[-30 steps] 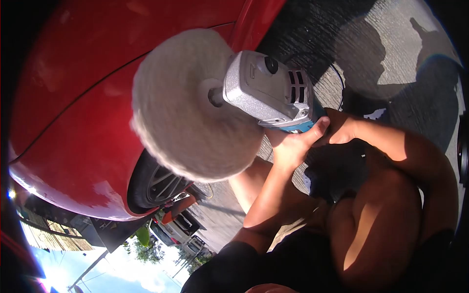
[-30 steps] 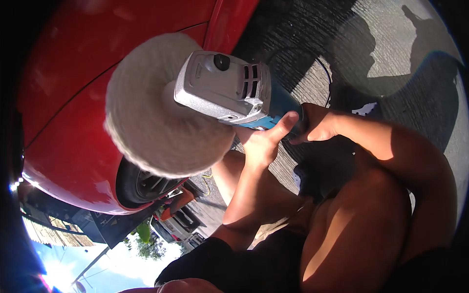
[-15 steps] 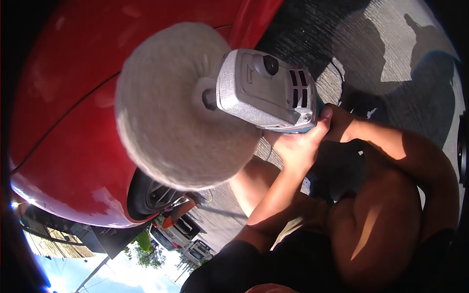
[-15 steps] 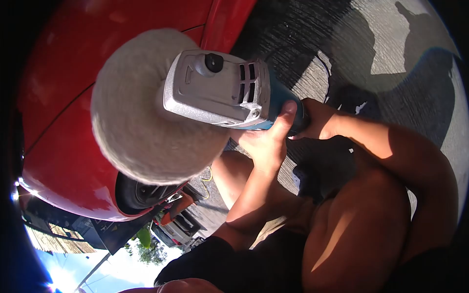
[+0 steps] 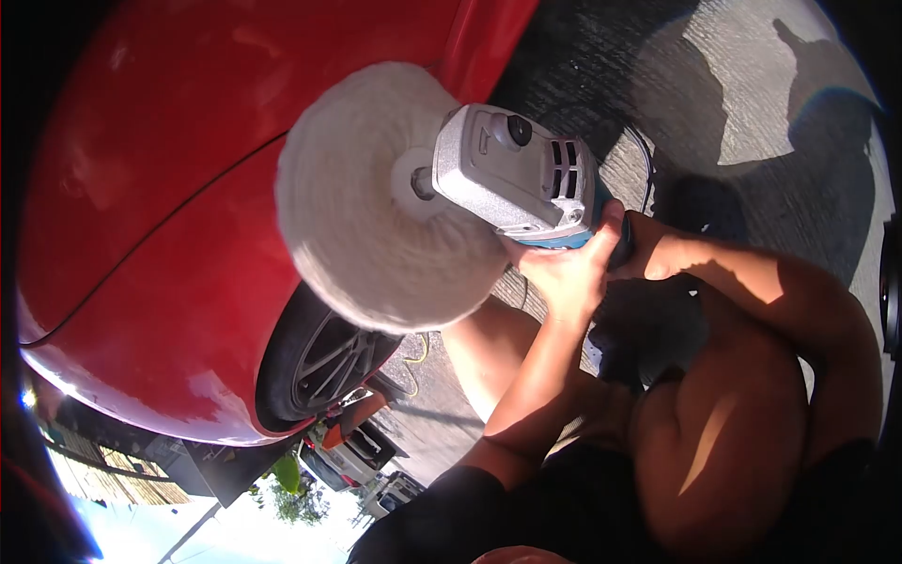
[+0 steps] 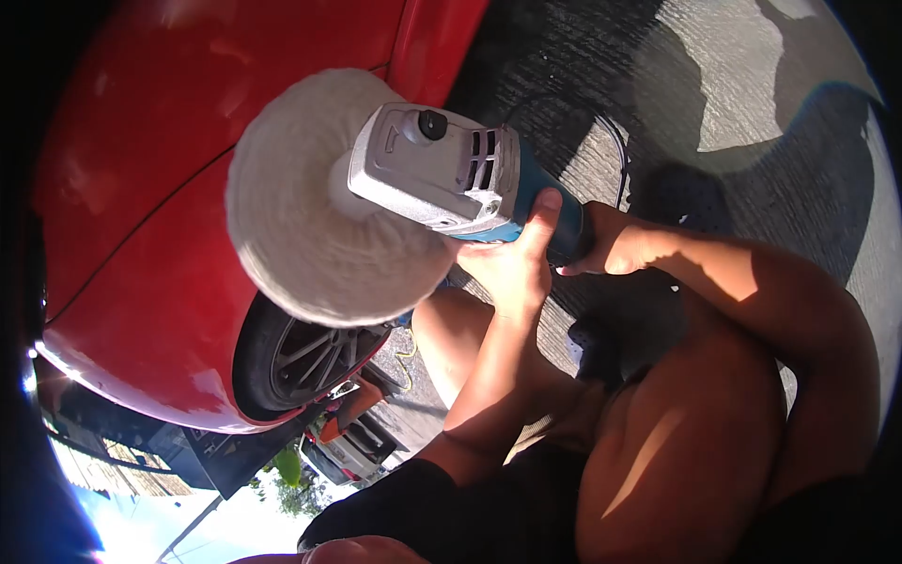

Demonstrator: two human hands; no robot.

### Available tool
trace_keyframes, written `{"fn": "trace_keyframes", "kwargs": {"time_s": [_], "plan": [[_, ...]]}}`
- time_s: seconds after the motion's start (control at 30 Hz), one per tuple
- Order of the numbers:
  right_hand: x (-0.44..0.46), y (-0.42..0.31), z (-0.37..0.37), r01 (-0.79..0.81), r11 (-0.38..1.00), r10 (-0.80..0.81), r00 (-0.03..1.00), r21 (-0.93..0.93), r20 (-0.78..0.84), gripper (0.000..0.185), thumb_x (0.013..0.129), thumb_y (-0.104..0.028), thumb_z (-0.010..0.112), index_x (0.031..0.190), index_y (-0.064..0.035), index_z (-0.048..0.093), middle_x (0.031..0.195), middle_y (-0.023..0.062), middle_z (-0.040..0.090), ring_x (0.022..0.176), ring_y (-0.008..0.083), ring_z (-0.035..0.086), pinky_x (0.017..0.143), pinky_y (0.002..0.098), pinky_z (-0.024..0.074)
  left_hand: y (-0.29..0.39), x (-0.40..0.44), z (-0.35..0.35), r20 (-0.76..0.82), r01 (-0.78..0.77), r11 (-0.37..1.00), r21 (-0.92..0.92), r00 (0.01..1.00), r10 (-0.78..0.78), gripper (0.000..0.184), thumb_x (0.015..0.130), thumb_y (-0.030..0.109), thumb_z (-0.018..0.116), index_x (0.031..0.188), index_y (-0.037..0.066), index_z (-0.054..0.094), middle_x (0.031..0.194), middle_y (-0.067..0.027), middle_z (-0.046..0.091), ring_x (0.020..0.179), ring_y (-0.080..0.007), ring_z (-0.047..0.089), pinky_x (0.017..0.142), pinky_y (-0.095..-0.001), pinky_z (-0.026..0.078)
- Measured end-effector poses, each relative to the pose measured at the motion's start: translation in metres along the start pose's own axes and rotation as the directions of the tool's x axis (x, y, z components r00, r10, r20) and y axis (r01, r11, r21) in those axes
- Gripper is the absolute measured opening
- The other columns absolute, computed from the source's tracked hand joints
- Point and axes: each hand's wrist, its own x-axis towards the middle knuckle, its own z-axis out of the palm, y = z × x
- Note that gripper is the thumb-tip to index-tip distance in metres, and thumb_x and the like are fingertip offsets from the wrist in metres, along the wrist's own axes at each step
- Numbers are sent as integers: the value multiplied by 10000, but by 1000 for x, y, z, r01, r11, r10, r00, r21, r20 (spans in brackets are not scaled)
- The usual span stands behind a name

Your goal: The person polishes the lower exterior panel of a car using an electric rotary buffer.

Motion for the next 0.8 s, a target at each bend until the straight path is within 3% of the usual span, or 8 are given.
{"fn": "trace_keyframes", "kwargs": {"time_s": [0.07, 0.17, 0.27, 0.37, 0.5, 0.6, 0.67, 0.8], "plan": [[1, 17, -3, -5, 996, 5, 1000, 84, 4, 637, 757, -269, 934, 1248, 63, 700, 1142, 210, 768, 1093, 293, 723, 1002, 393, 550, -4, 6, 2, 78, 54, 991, 122, 995, -64, 855, 664, 134, 992, 1318, -99, 492, 1215, -166, 644, 1059, -212, 635, 959, -368, 526], [-7, 5, -5, -85, 992, 90, 995, 89, -51, 636, 748, -290, 946, 1224, 61, 710, 1141, 199, 767, 1080, 282, 716, 998, 387, 548, -16, 6, 10, 2, -60, 996, 60, 998, 59, 835, 670, 112, 984, 1310, -102, 491, 1191, -158, 653, 1036, -212, 642, 947, -365, 529], [3, 24, -1, -115, 993, 115, 993, -6, -33, 613, 746, -298, 942, 1199, 51, 720, 1118, 192, 771, 1065, 280, 719, 974, 383, 555, -10, -1, 10, -53, -31, 999, 18, 998, 32, 831, 681, 98, 979, 1315, -99, 478, 1170, -149, 657, 1002, -212, 646, 924, -364, 533], [4, -1, -3, -51, 999, 49, 996, 18, 81, 579, 752, -300, 929, 1174, 42, 729, 1087, 187, 776, 1040, 274, 724, 941, 376, 565, -3, -12, 5, -118, -72, 997, -14, 991, 70, 587, 723, 65, 961, 1164, -71, 598, 1077, -111, 685, 928, -189, 653, 874, -346, 546], [9, -8, -3, -5, 998, 13, 993, -63, 116, 531, 756, -273, 917, 1156, 27, 740, 1052, 178, 780, 995, 262, 730, 910, 379, 571, 8, -15, 6, -120, -135, 991, -20, 984, 131, 442, 745, 48, 945, 1062, -59, 655, 1018, -85, 703, 863, -173, 660, 838, -326, 552], [13, 1, -2, -62, 997, 67, 990, -40, 124, 511, 761, -260, 912, 1153, 21, 744, 1043, 168, 781, 983, 249, 731, 903, 377, 573, 0, -11, 2, -78, -15, 1000, -6, 997, 14, 852, 730, 9, 947, 1428, -45, 463, 1317, -137, 595, 1169, -225, 575, 1079, -390, 447], [17, 8, -4, -106, 994, 104, 985, 7, 136, 503, 768, -257, 907, 1155, 21, 743, 1039, 162, 782, 986, 242, 732, 901, 372, 573, -6, -6, 9, -90, -16, 1000, -23, 996, 14, 886, 725, 3, 951, 1447, -44, 439, 1319, -140, 592, 1172, -224, 574, 1081, -390, 445], [12, -5, -9, -81, 997, 83, 988, -19, 134, 492, 784, -260, 897, 1154, 23, 740, 1061, 158, 781, 1002, 239, 734, 912, 365, 575, -8, -7, 12, -143, -59, 994, -92, 989, 46, 826, 690, 73, 990, 1328, -83, 490, 1208, -162, 632, 1045, -214, 625, 946, -358, 531]]}}
